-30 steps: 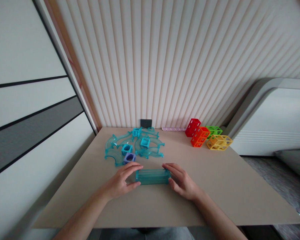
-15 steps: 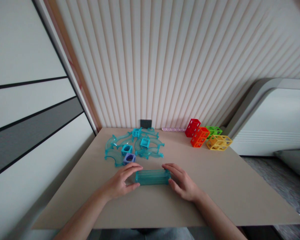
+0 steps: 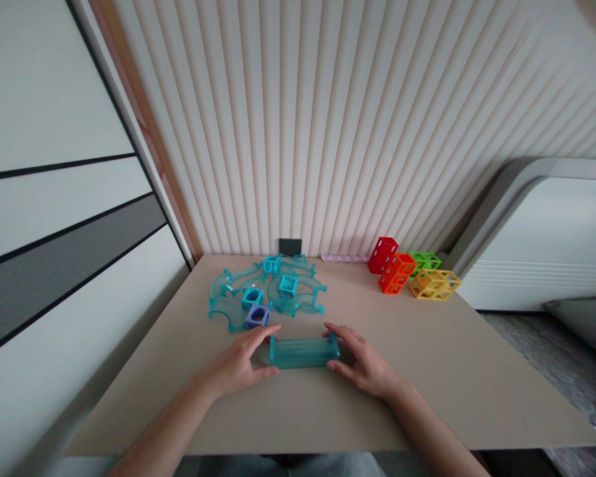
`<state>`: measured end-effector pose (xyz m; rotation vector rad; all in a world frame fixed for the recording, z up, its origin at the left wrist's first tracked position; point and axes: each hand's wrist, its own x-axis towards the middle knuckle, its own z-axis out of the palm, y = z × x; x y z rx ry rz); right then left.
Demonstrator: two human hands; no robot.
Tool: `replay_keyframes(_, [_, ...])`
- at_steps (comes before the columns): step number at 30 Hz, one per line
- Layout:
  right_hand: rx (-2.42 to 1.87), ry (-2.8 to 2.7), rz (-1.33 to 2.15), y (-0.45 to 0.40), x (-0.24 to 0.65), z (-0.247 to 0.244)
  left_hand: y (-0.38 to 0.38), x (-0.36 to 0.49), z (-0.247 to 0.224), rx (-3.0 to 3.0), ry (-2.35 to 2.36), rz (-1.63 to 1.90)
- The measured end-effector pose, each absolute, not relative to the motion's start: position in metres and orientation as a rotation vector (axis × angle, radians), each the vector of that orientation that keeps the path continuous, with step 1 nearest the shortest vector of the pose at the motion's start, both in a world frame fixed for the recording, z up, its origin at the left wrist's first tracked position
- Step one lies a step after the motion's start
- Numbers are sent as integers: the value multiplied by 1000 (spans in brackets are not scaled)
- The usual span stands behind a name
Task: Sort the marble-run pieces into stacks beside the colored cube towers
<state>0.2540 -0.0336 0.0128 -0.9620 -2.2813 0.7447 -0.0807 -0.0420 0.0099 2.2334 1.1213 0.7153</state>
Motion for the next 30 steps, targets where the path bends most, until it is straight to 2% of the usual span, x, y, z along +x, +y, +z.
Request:
replay_keyframes(19, [-1233, -2253, 883, -36, 253, 14, -44, -79, 7, 2219, 1282, 570])
replay_keyframes(30, [-1239, -2213, 878, -34, 253, 10, -40, -78, 0, 2186, 1318, 703])
